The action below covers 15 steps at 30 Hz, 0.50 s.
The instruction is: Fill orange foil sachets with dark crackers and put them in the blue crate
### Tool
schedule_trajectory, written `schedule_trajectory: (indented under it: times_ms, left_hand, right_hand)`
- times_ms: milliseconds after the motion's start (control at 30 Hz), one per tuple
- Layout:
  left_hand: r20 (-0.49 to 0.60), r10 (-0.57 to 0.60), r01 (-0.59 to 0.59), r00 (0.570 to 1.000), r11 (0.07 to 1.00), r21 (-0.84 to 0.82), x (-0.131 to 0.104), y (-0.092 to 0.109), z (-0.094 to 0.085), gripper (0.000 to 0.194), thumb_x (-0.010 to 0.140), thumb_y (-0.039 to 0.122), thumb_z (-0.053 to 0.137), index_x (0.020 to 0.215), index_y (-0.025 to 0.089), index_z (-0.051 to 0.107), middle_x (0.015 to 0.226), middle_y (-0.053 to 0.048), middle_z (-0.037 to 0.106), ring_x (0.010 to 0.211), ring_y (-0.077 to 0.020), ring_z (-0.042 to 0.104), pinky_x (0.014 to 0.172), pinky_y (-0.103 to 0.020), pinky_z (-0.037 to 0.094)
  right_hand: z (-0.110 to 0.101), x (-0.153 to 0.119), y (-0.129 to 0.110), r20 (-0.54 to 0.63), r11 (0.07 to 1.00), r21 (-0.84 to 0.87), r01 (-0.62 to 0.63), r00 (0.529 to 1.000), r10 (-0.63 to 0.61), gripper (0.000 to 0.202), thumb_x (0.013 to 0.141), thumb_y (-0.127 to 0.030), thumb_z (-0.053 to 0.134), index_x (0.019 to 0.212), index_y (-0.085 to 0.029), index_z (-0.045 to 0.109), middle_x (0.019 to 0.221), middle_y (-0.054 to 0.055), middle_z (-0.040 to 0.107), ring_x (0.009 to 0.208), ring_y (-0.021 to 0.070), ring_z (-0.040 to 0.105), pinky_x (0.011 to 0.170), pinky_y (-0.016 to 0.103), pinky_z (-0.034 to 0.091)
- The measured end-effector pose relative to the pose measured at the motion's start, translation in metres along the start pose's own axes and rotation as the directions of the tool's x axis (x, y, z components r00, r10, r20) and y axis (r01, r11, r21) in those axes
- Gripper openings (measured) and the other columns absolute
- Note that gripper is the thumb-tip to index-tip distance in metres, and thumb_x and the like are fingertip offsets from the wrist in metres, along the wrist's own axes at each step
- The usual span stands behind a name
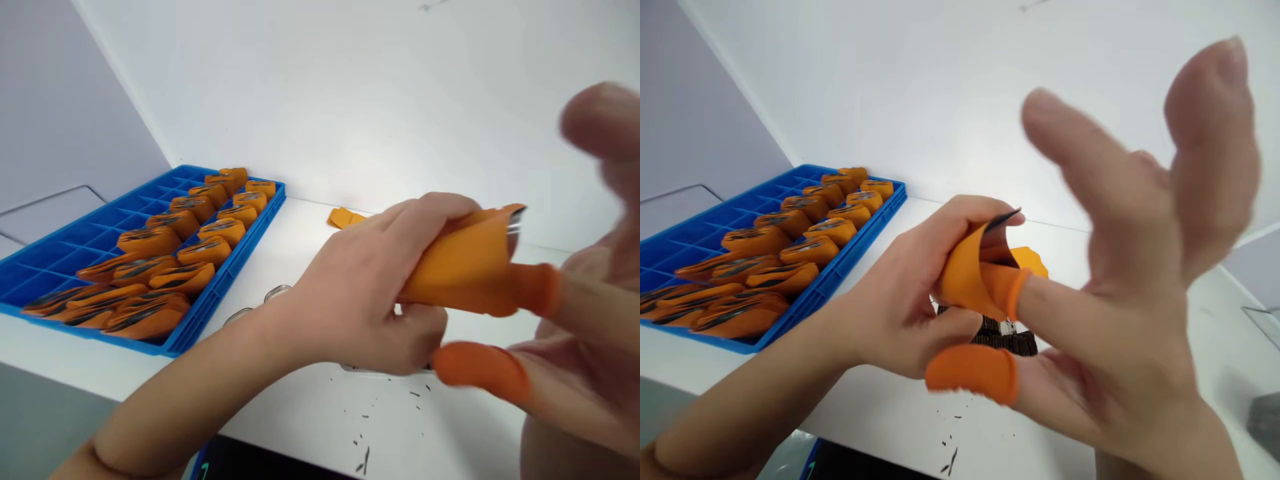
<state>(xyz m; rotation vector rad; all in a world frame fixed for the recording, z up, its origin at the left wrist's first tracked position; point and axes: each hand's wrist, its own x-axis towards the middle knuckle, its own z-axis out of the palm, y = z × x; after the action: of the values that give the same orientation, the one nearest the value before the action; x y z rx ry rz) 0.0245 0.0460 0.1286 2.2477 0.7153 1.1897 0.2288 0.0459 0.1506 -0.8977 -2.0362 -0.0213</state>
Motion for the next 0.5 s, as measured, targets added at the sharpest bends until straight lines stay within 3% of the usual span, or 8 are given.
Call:
schedule_trajectory:
  times_ms: [33, 100, 167, 200, 267, 400, 500]
  left_hand:
    - [0.023, 0.002, -0.003, 1.0, 0.998, 0.058, 0.001, -0.001, -0.002, 0.058, 0.079, 0.015, 0.055, 0.136, 0.019, 0.047, 0.132, -0.005, 0.067, 0.113, -0.0232, 0.066, 0.094, -0.035, 0.057]
    - [0.062, 0.016, -0.021, 0.998, 0.995, 0.096, 0.003, -0.005, -0.006, 0.052, 0.08, 0.014, 0.052, 0.131, 0.018, 0.051, 0.126, -0.005, 0.07, 0.106, -0.0223, 0.067, 0.088, -0.036, 0.057]
    - [0.066, 0.017, -0.022, 0.998, 0.996, 0.082, 0.005, -0.007, -0.01, 0.05, 0.079, 0.012, 0.047, 0.128, 0.021, 0.053, 0.119, -0.003, 0.072, 0.094, -0.0198, 0.067, 0.08, -0.034, 0.055]
    - [0.061, 0.012, -0.017, 0.998, 0.997, 0.079, 0.006, -0.008, -0.011, 0.05, 0.079, 0.012, 0.046, 0.128, 0.021, 0.052, 0.118, -0.002, 0.072, 0.09, -0.0193, 0.067, 0.078, -0.034, 0.055]
    - [0.058, 0.003, -0.008, 0.998, 0.996, 0.088, 0.007, -0.009, -0.014, 0.05, 0.079, 0.014, 0.045, 0.128, 0.02, 0.052, 0.118, -0.004, 0.07, 0.088, -0.0199, 0.064, 0.077, -0.036, 0.054]
    - [0.148, -0.026, 0.023, 0.989, 1.0, 0.02, 0.009, -0.015, -0.015, 0.035, 0.083, 0.014, 0.04, 0.116, 0.021, 0.052, 0.105, -0.003, 0.066, 0.084, -0.0187, 0.059, 0.074, -0.035, 0.052]
    - [0.138, -0.046, 0.066, 0.989, 0.987, -0.145, 0.01, -0.025, -0.009, 0.027, 0.085, 0.015, 0.042, 0.109, 0.021, 0.052, 0.104, -0.002, 0.064, 0.086, -0.0172, 0.06, 0.075, -0.032, 0.054]
  right_hand:
    - [0.0, 0.0, 0.004, 0.016, 0.991, -0.043, 0.128, 0.992, -0.127, 0.048, 0.079, -0.068, 0.078, 0.072, -0.028, 0.051, 0.162, -0.039, 0.024, 0.164, 0.0319, -0.004, 0.134, 0.056, 0.005]
    - [0.001, 0.004, 0.011, 0.052, 0.897, -0.112, 0.428, 0.904, -0.424, 0.054, 0.088, -0.067, 0.072, 0.08, -0.024, 0.04, 0.169, -0.025, 0.024, 0.164, 0.0316, -0.005, 0.134, 0.06, 0.001]
    - [0.003, 0.008, 0.016, 0.138, 0.848, -0.089, 0.522, 0.85, -0.508, 0.059, 0.089, -0.069, 0.072, 0.083, -0.023, 0.034, 0.173, -0.02, 0.018, 0.163, 0.0297, -0.014, 0.135, 0.057, -0.001]
    - [0.005, 0.009, 0.018, 0.165, 0.85, -0.084, 0.519, 0.849, -0.502, 0.058, 0.089, -0.069, 0.073, 0.084, -0.024, 0.036, 0.173, -0.019, 0.016, 0.163, 0.0305, -0.014, 0.135, 0.057, 0.003]
    - [0.008, 0.008, 0.02, 0.172, 0.896, -0.077, 0.437, 0.891, -0.419, 0.052, 0.09, -0.063, 0.077, 0.086, -0.025, 0.041, 0.174, -0.017, 0.015, 0.164, 0.0335, -0.005, 0.135, 0.058, 0.012]
    - [0.015, 0.002, 0.028, 0.148, 0.934, 0.059, 0.352, 0.922, -0.357, 0.042, 0.092, -0.052, 0.08, 0.087, -0.026, 0.047, 0.169, -0.01, 0.035, 0.16, 0.036, 0.025, 0.133, 0.061, 0.025]
    - [0.021, 0.002, 0.031, 0.128, 0.921, 0.139, 0.364, 0.916, -0.381, 0.04, 0.089, -0.041, 0.084, 0.084, -0.025, 0.047, 0.164, -0.009, 0.043, 0.155, 0.034, 0.038, 0.134, 0.061, 0.029]
